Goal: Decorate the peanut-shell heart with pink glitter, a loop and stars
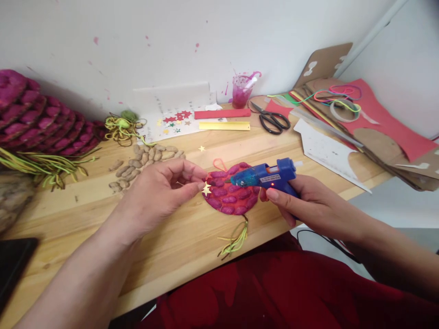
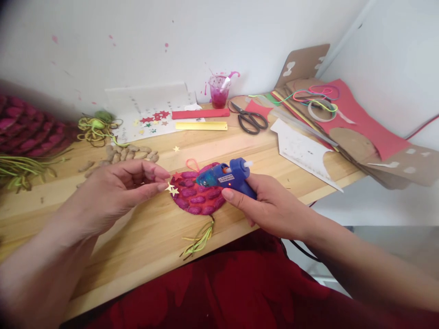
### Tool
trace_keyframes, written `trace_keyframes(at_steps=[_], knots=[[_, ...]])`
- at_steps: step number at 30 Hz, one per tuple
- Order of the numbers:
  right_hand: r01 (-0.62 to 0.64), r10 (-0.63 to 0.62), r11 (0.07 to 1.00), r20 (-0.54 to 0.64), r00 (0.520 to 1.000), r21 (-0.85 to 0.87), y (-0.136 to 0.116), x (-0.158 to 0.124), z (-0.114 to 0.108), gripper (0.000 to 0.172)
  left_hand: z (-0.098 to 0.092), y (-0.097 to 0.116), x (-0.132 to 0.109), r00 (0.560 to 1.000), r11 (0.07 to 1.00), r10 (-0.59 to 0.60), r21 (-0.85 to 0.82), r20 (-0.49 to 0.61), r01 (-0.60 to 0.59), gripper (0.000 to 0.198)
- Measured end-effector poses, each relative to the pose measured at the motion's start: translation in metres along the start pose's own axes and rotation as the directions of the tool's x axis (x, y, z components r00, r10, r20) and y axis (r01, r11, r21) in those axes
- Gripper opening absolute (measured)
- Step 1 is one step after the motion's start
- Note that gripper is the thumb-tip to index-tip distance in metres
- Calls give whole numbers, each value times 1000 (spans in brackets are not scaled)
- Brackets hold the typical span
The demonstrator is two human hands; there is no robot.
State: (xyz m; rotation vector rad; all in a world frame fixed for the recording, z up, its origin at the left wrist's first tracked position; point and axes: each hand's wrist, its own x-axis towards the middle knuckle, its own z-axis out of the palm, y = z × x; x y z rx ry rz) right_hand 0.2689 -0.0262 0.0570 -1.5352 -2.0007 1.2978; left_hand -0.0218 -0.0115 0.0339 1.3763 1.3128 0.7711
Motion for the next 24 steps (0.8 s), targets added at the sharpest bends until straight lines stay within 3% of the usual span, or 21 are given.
trace_keyframes(at_steps=[8, 24], knots=[[47, -48, 996, -1, 999, -82, 2, 3, 1, 44, -1, -12, 3, 998, 998, 63, 9, -32, -62, 19], [119, -128, 968, -26, 991, -222, 2, 6, 3, 45, 2, -12, 2, 1000, 998, 25, -55, -1, -26, 15]])
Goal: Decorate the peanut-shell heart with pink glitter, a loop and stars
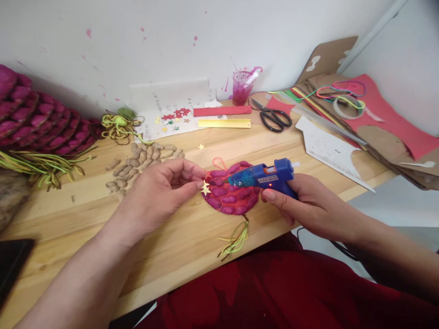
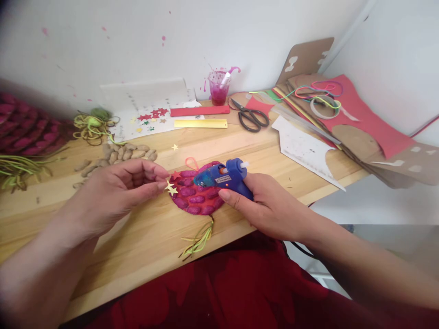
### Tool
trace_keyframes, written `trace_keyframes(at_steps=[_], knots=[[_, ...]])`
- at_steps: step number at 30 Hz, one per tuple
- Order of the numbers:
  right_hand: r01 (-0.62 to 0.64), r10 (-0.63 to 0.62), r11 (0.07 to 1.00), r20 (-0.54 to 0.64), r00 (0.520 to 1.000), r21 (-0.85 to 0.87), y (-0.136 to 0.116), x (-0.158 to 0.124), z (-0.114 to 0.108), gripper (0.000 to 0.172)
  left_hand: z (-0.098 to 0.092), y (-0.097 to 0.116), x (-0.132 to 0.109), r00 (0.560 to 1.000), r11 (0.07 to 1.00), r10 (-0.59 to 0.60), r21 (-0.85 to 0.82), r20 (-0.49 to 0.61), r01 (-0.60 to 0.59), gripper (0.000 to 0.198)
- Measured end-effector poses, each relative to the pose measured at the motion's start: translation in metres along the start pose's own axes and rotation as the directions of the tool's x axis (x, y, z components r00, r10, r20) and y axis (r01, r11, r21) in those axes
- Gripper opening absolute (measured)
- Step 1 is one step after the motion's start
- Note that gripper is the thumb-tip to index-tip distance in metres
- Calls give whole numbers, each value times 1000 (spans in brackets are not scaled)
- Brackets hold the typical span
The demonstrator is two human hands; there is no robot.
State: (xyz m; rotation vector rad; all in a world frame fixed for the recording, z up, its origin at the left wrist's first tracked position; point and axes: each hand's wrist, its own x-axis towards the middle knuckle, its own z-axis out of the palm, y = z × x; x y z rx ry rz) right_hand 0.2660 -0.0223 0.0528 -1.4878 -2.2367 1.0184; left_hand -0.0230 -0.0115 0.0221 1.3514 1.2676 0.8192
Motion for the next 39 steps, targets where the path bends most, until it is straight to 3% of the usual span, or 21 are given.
trace_keyframes(at_steps=[18, 39], knots=[[3, -3, 1000, 6, 1000, -15, -2, 1, 0, 46, 4, 7, 0, 999, 1000, -4, 10, -45, 4, 15], [-29, 29, 999, 20, 999, -29, -3, 0, -2, 46, 3, 6, -1, 1000, 1000, -26, -10, -6, 26, 13]])
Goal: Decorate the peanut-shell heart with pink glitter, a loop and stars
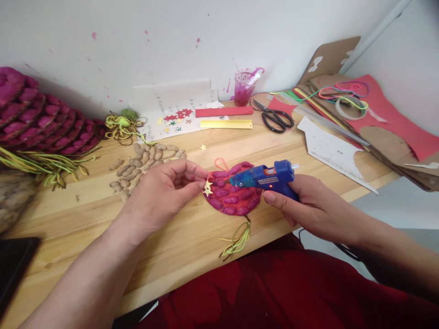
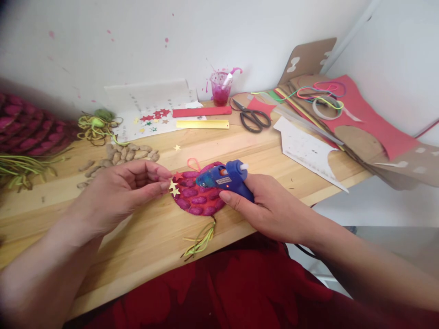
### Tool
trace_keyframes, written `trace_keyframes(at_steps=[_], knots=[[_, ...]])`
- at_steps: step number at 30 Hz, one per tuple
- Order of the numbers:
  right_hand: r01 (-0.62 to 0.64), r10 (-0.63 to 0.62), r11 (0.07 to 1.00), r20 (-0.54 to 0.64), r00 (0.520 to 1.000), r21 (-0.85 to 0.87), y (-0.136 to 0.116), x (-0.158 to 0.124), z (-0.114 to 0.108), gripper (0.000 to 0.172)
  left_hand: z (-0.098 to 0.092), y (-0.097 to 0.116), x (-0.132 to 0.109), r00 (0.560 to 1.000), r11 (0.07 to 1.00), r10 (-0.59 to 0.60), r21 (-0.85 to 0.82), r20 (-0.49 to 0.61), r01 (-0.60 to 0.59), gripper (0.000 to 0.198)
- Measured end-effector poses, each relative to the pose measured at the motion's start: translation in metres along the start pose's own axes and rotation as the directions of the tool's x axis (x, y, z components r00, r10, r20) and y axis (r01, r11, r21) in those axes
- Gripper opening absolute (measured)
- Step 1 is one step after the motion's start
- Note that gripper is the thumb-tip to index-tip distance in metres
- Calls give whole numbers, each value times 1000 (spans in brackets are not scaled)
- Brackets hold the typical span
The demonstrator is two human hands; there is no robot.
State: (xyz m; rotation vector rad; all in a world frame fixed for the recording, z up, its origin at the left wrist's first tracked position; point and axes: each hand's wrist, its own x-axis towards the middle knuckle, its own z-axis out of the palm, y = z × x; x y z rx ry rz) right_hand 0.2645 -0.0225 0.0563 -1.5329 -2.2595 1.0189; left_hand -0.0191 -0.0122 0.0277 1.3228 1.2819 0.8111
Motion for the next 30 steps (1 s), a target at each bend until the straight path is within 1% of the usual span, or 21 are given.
trace_keyframes(at_steps=[5, 8, 11, 13, 15, 17, 20, 22, 23, 26, 30], knots=[[-8, 7, 1000, 13, 1000, 14, -1, 0, -3, 45, 1, -2, 2, 998, 999, 41, 35, -41, -39, 18], [-11, 10, 999, 11, 1000, 35, -1, 0, -5, 43, 1, -4, 3, 997, 998, 43, 54, -61, -40, 21], [-24, 20, 995, 40, 999, 95, 2, -2, -8, 41, 1, -5, 3, 997, 997, 50, 66, -66, -45, 22], [-72, 60, 980, 74, 995, 184, 4, -2, -9, 42, 2, -5, 3, 997, 997, 51, 63, -64, -47, 21], [-137, 115, 943, 90, 989, 304, 7, -2, -8, 45, 3, -4, 3, 997, 998, 48, 51, -58, -45, 20], [-188, 173, 878, 75, 982, 441, 11, -1, -6, 48, 6, -2, 2, 998, 998, 37, 48, -57, -35, 19], [-209, 229, 732, 54, 972, 648, 16, 3, 2, 48, 12, 1, 2, 998, 998, 16, 55, -64, -12, 21], [-205, 233, 636, 68, 970, 744, 20, 6, 8, 46, 17, 3, 3, 999, 998, -5, 58, -54, 8, 22], [-203, 226, 603, 79, 971, 772, 21, 8, 11, 45, 19, 4, 3, 999, 998, -15, 61, -47, 18, 22], [-205, 215, 551, 99, 971, 809, 26, 11, 19, 46, 26, 7, 5, 998, 996, -27, 79, -49, 31, 20], [-207, 239, 562, 82, 968, 801, 28, 12, 23, 47, 34, 10, 9, 997, 989, -14, 146, -73, 25, 17]])
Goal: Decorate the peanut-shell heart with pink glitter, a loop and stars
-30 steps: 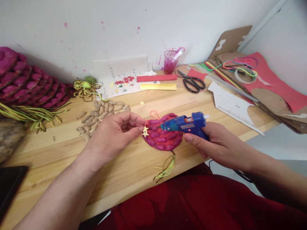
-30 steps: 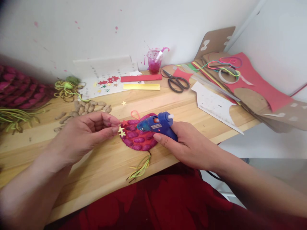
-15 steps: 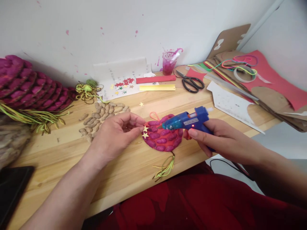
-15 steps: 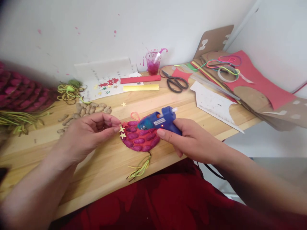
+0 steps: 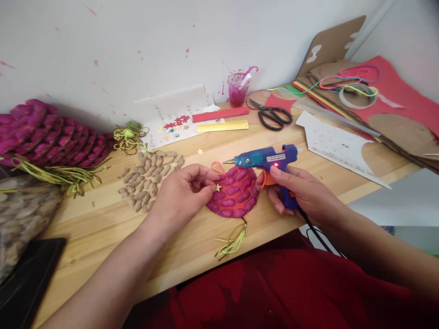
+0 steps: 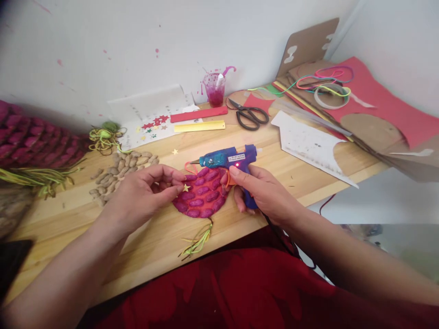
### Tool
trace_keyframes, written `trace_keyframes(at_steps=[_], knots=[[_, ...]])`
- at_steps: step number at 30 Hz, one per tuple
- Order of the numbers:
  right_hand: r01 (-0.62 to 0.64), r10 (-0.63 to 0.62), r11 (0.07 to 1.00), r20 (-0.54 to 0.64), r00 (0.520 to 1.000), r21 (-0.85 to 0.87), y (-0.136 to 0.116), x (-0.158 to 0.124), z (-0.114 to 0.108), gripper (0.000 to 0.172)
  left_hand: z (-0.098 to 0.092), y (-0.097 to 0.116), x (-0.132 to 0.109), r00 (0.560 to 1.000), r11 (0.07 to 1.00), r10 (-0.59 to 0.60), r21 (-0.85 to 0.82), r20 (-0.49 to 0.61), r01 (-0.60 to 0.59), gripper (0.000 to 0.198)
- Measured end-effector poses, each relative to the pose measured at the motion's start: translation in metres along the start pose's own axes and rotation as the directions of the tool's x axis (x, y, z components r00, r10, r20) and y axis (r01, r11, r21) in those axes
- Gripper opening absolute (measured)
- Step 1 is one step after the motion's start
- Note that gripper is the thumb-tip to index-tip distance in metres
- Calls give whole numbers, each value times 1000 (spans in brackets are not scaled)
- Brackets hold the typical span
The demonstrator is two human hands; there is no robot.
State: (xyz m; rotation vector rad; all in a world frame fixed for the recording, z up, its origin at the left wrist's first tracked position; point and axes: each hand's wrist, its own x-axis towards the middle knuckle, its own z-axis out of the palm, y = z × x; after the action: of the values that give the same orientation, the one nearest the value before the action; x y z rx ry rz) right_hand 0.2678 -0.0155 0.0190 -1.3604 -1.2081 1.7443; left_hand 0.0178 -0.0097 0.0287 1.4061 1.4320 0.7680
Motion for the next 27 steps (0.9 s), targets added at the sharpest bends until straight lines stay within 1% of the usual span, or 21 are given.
trace_keyframes(at_steps=[4, 9, 16, 22, 27], knots=[[7, -7, 1000, 0, 1000, -10, 0, -1, 0, 48, 6, 2, 2, 1000, 999, -1, 48, -1, 1, 16], [5, -5, 1000, 16, 1000, 9, 2, -2, -2, 47, 8, 0, 1, 1000, 994, 3, 107, -2, -3, 17], [13, -13, 1000, 24, 1000, 1, 2, -2, -2, 47, 9, -3, 2, 1000, 991, 0, 131, -1, 0, 20], [17, -17, 1000, 19, 1000, -10, 2, -2, -2, 45, 11, -10, 4, 999, 991, 39, 131, -22, -36, 21], [19, -19, 1000, 20, 1000, -16, 2, -2, -2, 45, 10, -11, 4, 997, 971, 65, 233, -36, -55, 21]])
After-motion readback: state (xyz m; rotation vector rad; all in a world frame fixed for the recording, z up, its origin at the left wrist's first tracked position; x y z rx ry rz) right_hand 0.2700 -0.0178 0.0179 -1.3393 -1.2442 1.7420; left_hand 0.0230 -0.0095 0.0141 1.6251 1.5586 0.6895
